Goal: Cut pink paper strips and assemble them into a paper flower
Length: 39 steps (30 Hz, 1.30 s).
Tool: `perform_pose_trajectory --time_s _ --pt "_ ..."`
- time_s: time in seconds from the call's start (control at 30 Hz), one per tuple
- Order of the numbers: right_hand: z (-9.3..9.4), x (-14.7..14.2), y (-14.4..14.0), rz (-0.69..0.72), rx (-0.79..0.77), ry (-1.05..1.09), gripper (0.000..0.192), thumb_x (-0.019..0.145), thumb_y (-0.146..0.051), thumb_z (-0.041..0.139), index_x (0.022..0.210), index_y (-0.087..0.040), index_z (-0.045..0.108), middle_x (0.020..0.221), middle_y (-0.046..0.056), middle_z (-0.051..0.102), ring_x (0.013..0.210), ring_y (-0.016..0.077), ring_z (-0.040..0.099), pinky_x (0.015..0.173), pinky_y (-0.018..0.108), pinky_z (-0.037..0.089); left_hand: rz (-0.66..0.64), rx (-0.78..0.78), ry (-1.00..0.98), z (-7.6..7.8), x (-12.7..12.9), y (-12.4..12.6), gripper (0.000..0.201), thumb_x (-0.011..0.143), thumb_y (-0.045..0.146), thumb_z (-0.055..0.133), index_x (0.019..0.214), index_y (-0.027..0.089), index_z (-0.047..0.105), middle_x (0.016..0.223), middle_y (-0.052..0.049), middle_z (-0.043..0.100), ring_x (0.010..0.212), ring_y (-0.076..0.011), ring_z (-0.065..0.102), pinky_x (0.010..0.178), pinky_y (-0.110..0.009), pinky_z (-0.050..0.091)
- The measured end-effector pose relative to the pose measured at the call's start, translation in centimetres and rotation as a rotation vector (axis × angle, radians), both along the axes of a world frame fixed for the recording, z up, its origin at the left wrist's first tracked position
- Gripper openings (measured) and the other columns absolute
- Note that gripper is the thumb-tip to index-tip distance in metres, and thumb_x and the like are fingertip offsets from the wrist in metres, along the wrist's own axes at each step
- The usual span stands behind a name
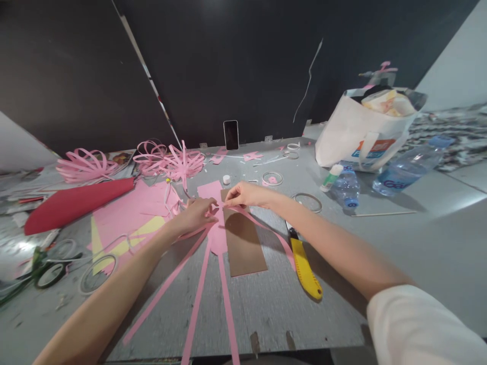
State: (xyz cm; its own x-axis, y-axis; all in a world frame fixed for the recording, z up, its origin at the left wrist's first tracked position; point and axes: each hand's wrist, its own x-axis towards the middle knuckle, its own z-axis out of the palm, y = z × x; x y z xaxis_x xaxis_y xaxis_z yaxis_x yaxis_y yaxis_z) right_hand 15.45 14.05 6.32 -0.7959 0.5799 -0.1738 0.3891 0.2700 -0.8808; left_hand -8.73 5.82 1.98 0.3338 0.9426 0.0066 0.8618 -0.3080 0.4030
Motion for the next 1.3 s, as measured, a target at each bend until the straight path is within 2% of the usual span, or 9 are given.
perform_pose_trajectory --time_s 0.13,0.27,0.37,0.5,0.6,0.7,0.8,1.03,1.3 --pt "0.3 -0.2 -0.2 -0.003 -0.004 0.020 0.031 0.085 -0.050 0.079 0.081 -0.019 0.076 0.070 0.000 0.061 0.066 0.0141 0.048 0.064 0.031 0.035 -0.015 -0.070 0.082 0.9 -0.8 0.6 0.010 0.093 0.026 0.068 0.098 0.019 0.073 0.104 -0.009 0.076 0.106 -0.0297 0.068 0.101 -0.045 0.041" --pt "1.3 -0.4 -1.0 -0.084 0.008 0.091 0.034 0.084 -0.054 0.080 0.081 -0.020 0.074 0.076 0.000 0.063 0.071 0.0147 0.050 0.069 0.032 0.037 0.008 -0.024 0.093 3.2 -1.7 1.1 0.014 0.096 0.030 0.064 0.092 0.019 0.073 0.109 -0.010 0.077 0.113 -0.0319 0.066 0.105 -0.048 0.041" --pt "2.4 -0.3 -1.5 -0.149 0.050 0.124 0.036 0.083 -0.056 0.081 0.084 -0.021 0.076 0.079 0.001 0.065 0.074 0.0161 0.052 0.072 0.033 0.038 0.010 0.046 0.006 6.0 -2.0 1.4 0.017 0.097 0.034 0.062 0.095 0.021 0.073 0.109 -0.008 0.077 0.112 -0.0301 0.067 0.106 -0.046 0.044" --pt "4.3 0.3 -2.1 -0.211 0.132 0.137 0.035 0.084 -0.057 0.080 0.082 -0.022 0.077 0.077 0.001 0.066 0.073 0.0168 0.053 0.070 0.033 0.039 -0.025 0.041 -0.110 10.7 -1.0 1.9 0.016 0.092 0.033 0.065 0.093 0.021 0.076 0.096 -0.005 0.079 0.091 -0.0234 0.072 0.088 -0.035 0.052" --pt "5.7 1.0 -2.5 -0.211 0.168 0.209 0.037 0.086 -0.059 0.080 0.081 -0.023 0.076 0.070 0.000 0.064 0.069 0.0161 0.052 0.066 0.034 0.037 -0.058 0.056 -0.140 14.0 0.2 1.9 0.016 0.087 0.028 0.068 0.090 0.022 0.081 0.090 -0.003 0.080 0.085 -0.0207 0.072 0.084 -0.032 0.053" --pt "6.7 1.6 -2.8 -0.208 0.195 0.264 0.035 0.086 -0.056 0.080 0.082 -0.022 0.077 0.070 0.000 0.065 0.068 0.0157 0.053 0.065 0.033 0.039 -0.017 0.092 -0.154 16.0 1.1 1.5 0.018 0.089 0.029 0.067 0.090 0.022 0.084 0.089 -0.003 0.081 0.083 -0.0201 0.072 0.081 -0.032 0.053" --pt "6.9 2.0 -2.9 -0.189 0.241 0.276 0.031 0.088 -0.052 0.079 0.086 -0.021 0.080 0.074 0.001 0.068 0.070 0.0157 0.055 0.065 0.033 0.040 -0.026 0.111 -0.153 16.5 1.7 1.0 0.020 0.090 0.028 0.066 0.090 0.022 0.085 0.088 -0.003 0.081 0.083 -0.0204 0.072 0.079 -0.032 0.052" --pt "7.2 2.4 -3.0 -0.156 0.285 0.208 0.037 0.090 -0.055 0.076 0.082 -0.020 0.079 0.072 0.002 0.065 0.069 0.0154 0.054 0.063 0.032 0.038 -0.153 0.091 -0.164 15.9 2.1 0.6 0.023 0.091 0.029 0.064 0.093 0.020 0.085 0.080 -0.001 0.078 0.076 -0.0182 0.067 0.068 -0.029 0.046" --pt "8.0 2.3 -3.8 -0.107 0.291 0.157 0.034 0.091 -0.049 0.073 0.074 -0.020 0.074 0.067 0.001 0.063 0.064 0.0145 0.051 0.059 0.032 0.034 -0.137 0.074 -0.169 16.1 1.7 -0.1 0.027 0.094 0.036 0.064 0.094 0.020 0.086 0.084 -0.003 0.080 0.077 -0.0187 0.068 0.069 -0.029 0.046"
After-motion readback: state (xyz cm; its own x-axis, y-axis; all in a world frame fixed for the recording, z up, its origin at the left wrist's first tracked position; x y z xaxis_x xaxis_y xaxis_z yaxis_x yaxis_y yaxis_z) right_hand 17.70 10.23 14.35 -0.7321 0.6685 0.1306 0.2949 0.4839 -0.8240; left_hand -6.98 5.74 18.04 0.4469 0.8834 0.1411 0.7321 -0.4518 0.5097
